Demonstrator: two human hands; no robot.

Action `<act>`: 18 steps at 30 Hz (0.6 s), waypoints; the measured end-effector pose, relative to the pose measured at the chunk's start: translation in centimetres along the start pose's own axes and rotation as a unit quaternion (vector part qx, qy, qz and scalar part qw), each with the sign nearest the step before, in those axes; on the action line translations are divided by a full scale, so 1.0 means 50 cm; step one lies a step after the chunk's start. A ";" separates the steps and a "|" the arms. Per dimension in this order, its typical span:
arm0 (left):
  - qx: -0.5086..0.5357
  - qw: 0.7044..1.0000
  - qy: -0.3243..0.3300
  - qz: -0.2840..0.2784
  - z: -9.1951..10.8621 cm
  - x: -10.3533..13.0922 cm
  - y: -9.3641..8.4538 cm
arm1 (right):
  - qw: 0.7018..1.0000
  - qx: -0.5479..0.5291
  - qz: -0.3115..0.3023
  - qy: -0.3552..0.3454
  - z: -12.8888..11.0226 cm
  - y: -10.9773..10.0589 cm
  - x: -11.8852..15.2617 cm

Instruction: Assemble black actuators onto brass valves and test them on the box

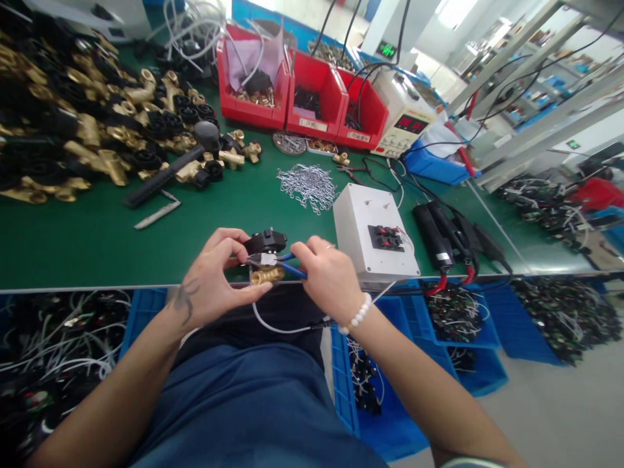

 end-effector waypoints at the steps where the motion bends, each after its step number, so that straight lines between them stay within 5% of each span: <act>1: -0.003 1.000 0.002 -0.001 0.001 0.000 0.001 | 0.999 -0.017 -0.052 0.003 0.001 0.014 0.001; 3: -0.010 1.000 0.005 0.005 0.003 0.003 0.004 | 0.992 -0.082 -0.088 0.034 0.011 0.034 0.000; 7: -0.031 0.998 0.018 0.051 0.010 0.017 0.004 | 0.985 -0.091 0.033 0.146 0.063 0.058 -0.017; 10: -0.070 0.995 0.048 0.060 0.025 0.026 -0.002 | 0.989 -0.016 0.056 0.132 0.068 0.078 -0.022; 13: -0.105 0.989 0.081 0.062 0.045 0.026 -0.013 | 0.981 -0.120 0.091 0.123 0.042 0.071 -0.009; 15: -0.116 0.986 0.103 0.069 0.061 0.024 -0.020 | 0.934 -0.314 0.051 0.165 0.015 0.071 0.009; 18: -0.123 0.979 0.147 0.074 0.088 0.023 -0.024 | 0.779 -0.579 -0.046 0.235 -0.041 0.079 0.036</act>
Point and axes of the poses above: each hand's wrist, its own x-axis away from the middle knuckle, its own y-axis out of the palm, z = x × y, the point moved 5 cm from there along -x, towards the middle knuckle, and after that the axes turned 7 degrees about z, right-handed, at the moved point
